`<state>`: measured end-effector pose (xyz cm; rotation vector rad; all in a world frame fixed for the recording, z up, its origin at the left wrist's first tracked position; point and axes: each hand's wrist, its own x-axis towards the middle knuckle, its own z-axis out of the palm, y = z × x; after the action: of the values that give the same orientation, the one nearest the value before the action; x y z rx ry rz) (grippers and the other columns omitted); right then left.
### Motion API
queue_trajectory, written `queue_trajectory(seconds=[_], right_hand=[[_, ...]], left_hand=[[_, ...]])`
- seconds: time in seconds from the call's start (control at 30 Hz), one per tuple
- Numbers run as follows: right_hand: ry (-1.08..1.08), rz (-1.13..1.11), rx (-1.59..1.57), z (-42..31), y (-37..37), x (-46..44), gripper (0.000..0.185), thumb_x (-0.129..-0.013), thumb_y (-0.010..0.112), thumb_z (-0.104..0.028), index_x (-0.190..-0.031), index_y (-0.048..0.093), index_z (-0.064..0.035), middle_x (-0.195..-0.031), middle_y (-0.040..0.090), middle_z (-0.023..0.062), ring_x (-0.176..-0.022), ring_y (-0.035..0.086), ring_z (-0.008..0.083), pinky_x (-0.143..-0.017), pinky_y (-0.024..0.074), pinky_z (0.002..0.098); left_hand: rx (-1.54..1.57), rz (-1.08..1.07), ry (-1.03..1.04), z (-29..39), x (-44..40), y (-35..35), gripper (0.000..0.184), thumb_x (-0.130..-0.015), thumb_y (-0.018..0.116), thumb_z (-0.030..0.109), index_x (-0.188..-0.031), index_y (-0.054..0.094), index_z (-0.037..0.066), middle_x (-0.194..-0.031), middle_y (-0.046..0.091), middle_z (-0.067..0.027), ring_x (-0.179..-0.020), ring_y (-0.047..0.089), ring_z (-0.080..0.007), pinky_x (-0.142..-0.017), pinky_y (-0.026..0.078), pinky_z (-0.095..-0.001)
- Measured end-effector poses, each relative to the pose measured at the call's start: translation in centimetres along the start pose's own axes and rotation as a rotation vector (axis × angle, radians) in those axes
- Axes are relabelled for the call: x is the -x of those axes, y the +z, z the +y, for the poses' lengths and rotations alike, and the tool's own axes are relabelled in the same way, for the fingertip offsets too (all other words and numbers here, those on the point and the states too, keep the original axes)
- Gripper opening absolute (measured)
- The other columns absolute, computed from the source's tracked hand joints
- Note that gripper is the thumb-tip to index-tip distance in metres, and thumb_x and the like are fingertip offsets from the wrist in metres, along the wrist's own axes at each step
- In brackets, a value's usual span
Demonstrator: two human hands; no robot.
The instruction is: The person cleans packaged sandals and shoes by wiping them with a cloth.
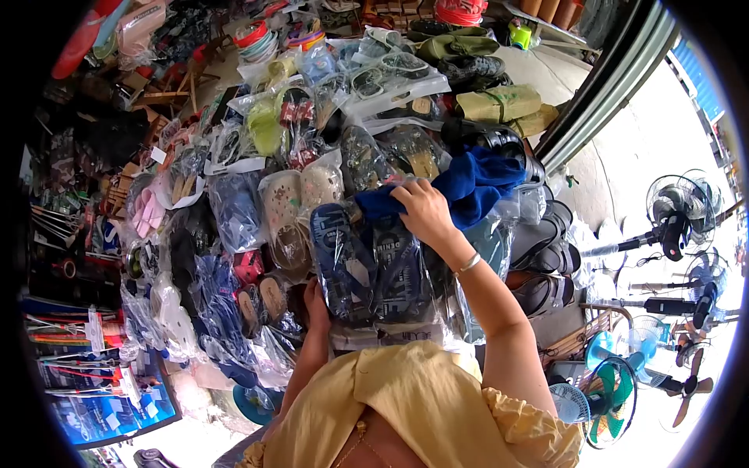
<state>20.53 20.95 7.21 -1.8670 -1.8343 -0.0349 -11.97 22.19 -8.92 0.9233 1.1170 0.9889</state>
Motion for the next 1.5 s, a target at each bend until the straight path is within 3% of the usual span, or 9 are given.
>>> queue_trajectory(seconds=[0.07,0.2,0.33,0.47,0.63,0.87,1.03,1.23,1.5], right_hand=[[-0.051,-0.057,-0.064,-1.1,-0.3,0.6,0.046,-0.068,0.076,-0.011,-0.112,0.066,-0.0124,-0.093,0.065,0.0073,-0.101,0.059,0.029,-0.09,0.0488,0.0416],[-0.361,-0.105,0.09,-3.7,0.9,3.6,0.061,-0.075,0.078,-0.041,-0.132,0.064,-0.0238,-0.12,0.062,0.0065,-0.12,0.052,0.0278,-0.102,0.0373,0.047],[-0.209,-0.337,0.123,-1.2,1.8,1.8,0.052,-0.076,0.079,-0.03,-0.126,0.067,-0.0236,-0.115,0.063,0.0046,-0.112,0.054,0.0257,-0.097,0.0436,0.0439],[-0.054,0.045,0.099,0.1,-0.7,-0.4,0.058,-0.067,0.081,-0.011,-0.123,0.069,-0.0185,-0.113,0.064,0.006,-0.106,0.059,0.0281,-0.092,0.05,0.0405],[-0.223,-0.185,0.067,-2.1,0.5,3.5,0.056,-0.066,0.083,-0.02,-0.121,0.07,-0.0232,-0.112,0.063,0.0019,-0.106,0.055,0.025,-0.091,0.0473,0.041],[0.138,0.132,0.037,1.0,-0.2,0.9,0.049,-0.067,0.078,-0.006,-0.114,0.072,-0.0176,-0.11,0.063,0.0071,-0.104,0.057,0.0302,-0.09,0.0491,0.0411],[-0.245,-0.107,0.056,-2.3,0.8,3.6,0.049,-0.064,0.08,-0.011,-0.112,0.072,-0.0201,-0.11,0.064,0.0048,-0.103,0.057,0.0272,-0.089,0.048,0.0397],[0.111,0.192,0.018,1.2,0.3,1.2,0.05,-0.063,0.078,-0.004,-0.111,0.072,-0.0159,-0.109,0.064,0.0057,-0.102,0.056,0.0302,-0.089,0.0487,0.0407],[-0.025,0.059,-0.016,-0.4,1.5,3.5,0.055,-0.061,0.078,-0.004,-0.114,0.071,-0.0163,-0.112,0.064,0.0059,-0.103,0.057,0.0295,-0.089,0.0488,0.041]], left_hand=[[-0.071,0.034,0.005,-0.3,-0.1,-0.3,0.023,-0.105,0.049,0.014,-0.111,0.065,-0.001,-0.099,0.067,-0.0034,-0.089,0.061,-0.0103,-0.081,0.048,-0.0256],[-0.043,0.066,-0.015,1.4,1.0,1.0,0.023,-0.105,0.049,0.014,-0.113,0.065,-0.001,-0.1,0.067,-0.003,-0.089,0.061,-0.0095,-0.08,0.048,-0.0247],[0.072,-0.042,0.006,0.4,0.5,0.1,0.021,-0.105,0.051,0.013,-0.112,0.065,0.0,-0.098,0.068,-0.0013,-0.086,0.061,-0.0074,-0.079,0.047,-0.0223],[0.007,0.007,0.002,-0.2,0.0,-0.2,0.021,-0.105,0.051,0.015,-0.109,0.066,0.001,-0.095,0.067,-0.0005,-0.085,0.06,-0.0072,-0.078,0.047,-0.0224],[-0.114,0.015,0.038,0.5,0.4,0.2,0.021,-0.104,0.052,0.016,-0.108,0.066,0.002,-0.094,0.067,-0.0001,-0.085,0.06,-0.0077,-0.078,0.046,-0.0232],[0.027,0.005,0.029,-0.6,-0.3,-0.2,0.02,-0.103,0.052,0.014,-0.108,0.066,0.0,-0.093,0.067,-0.0002,-0.082,0.06,-0.0082,-0.076,0.046,-0.0232],[0.042,-0.008,0.017,-0.5,-0.1,-0.2,0.019,-0.102,0.051,0.011,-0.11,0.065,0.0,-0.093,0.067,-0.0004,-0.082,0.06,-0.0078,-0.077,0.047,-0.023],[-0.016,0.003,0.042,-0.2,0.1,-0.1,0.02,-0.103,0.051,0.011,-0.11,0.065,-0.001,-0.095,0.068,-0.0014,-0.084,0.061,-0.0085,-0.078,0.048,-0.0234],[0.017,-0.004,0.025,0.0,0.1,-0.1,0.02,-0.103,0.053,0.013,-0.108,0.067,0.0,-0.095,0.068,-0.0011,-0.084,0.061,-0.0082,-0.077,0.047,-0.0234]])
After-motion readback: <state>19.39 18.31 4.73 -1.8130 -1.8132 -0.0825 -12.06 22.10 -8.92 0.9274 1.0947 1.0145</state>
